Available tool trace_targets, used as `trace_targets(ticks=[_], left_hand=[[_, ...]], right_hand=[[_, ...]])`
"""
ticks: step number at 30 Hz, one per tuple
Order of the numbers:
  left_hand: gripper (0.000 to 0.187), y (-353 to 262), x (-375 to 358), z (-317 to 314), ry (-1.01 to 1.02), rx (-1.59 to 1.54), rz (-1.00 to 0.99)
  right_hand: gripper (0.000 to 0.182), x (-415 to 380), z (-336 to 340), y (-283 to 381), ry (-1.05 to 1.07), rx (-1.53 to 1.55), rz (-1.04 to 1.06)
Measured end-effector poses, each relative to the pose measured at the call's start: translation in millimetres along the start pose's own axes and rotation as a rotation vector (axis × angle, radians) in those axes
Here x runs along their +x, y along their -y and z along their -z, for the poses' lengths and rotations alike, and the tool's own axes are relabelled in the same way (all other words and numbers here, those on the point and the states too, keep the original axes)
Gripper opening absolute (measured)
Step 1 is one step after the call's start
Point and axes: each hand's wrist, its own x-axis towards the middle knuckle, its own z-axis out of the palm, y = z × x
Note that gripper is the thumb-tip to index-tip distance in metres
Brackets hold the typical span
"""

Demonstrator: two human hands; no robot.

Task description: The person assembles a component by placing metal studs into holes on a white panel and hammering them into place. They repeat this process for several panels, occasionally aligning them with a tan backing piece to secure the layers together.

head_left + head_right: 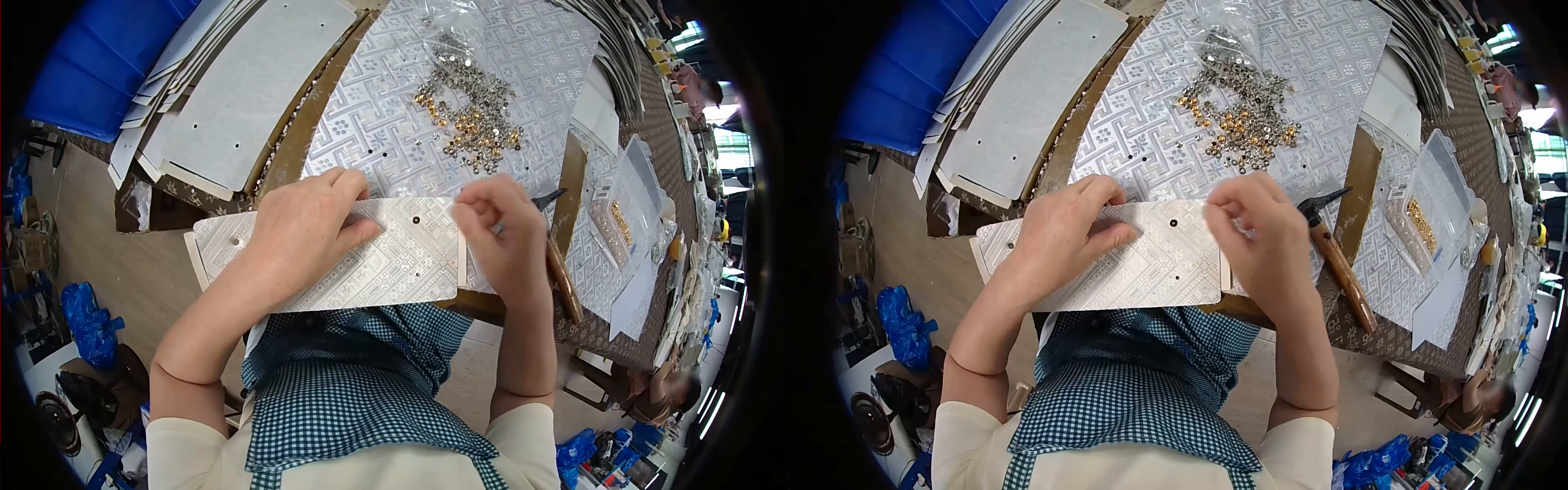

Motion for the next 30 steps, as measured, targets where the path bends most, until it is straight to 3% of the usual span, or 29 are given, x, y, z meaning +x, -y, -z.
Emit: trace_targets(ticks=[3,6,10,13,16,17,19,22,23,24,26,27,30], left_hand=[[0.035,-0.9,0.4,-0.6,0.021,-0.001,0.021],[0.035,-2.1,0.3,0.2,0.014,-0.001,0.023],[0.035,-0.8,-0.9,-1.9,-0.011,-0.012,0.007],[0.034,3.1,-2.2,-3.9,-0.045,-0.01,-0.019],[0.034,2.6,-2.1,-3.7,-0.042,-0.008,-0.02],[0.034,2.7,-1.9,-3.9,-0.039,-0.005,-0.021],[0.034,3.0,-1.5,-4.0,-0.041,-0.006,-0.029],[0.034,3.5,-2.2,-3.2,-0.04,-0.019,-0.033],[0.034,2.2,-1.9,-1.8,-0.03,-0.018,-0.026],[0.034,1.4,-2.1,-0.7,-0.02,-0.018,-0.018],[0.034,0.1,-1.7,-0.4,-0.027,0.006,-0.02],[0.035,-0.4,-1.2,-0.3,-0.031,0.019,-0.027],[0.035,2.4,-2.1,-3.1,-0.032,0.004,-0.026]], right_hand=[[0.025,-24.2,50.1,-18.7,-0.174,-0.341,-0.005],[0.034,-60.3,92.2,-47.5,0.004,-0.532,-0.362],[0.03,-77.4,105.9,-51.9,0.159,-0.577,-0.447],[0.029,-82.8,91.9,-44.2,-0.041,-0.408,-0.205],[0.033,-93.5,85.6,-22.2,-0.195,-0.008,-0.274],[0.041,-94.7,78.0,-14.8,-0.343,-0.05,-0.044],[0.03,-79.5,71.7,31.9,-0.487,0.057,0.076],[0.03,-67.9,56.9,48.6,-0.526,0.129,0.265],[0.028,-67.4,51.7,45.4,-0.493,0.156,0.302],[0.027,-72.0,50.5,34.5,-0.316,0.071,0.254],[0.027,-73.4,42.0,16.9,0.175,-0.355,0.025],[0.024,-71.4,23.9,9.0,0.282,-0.672,0.041],[0.018,-61.9,38.3,30.8,0.225,-0.481,-0.011]])
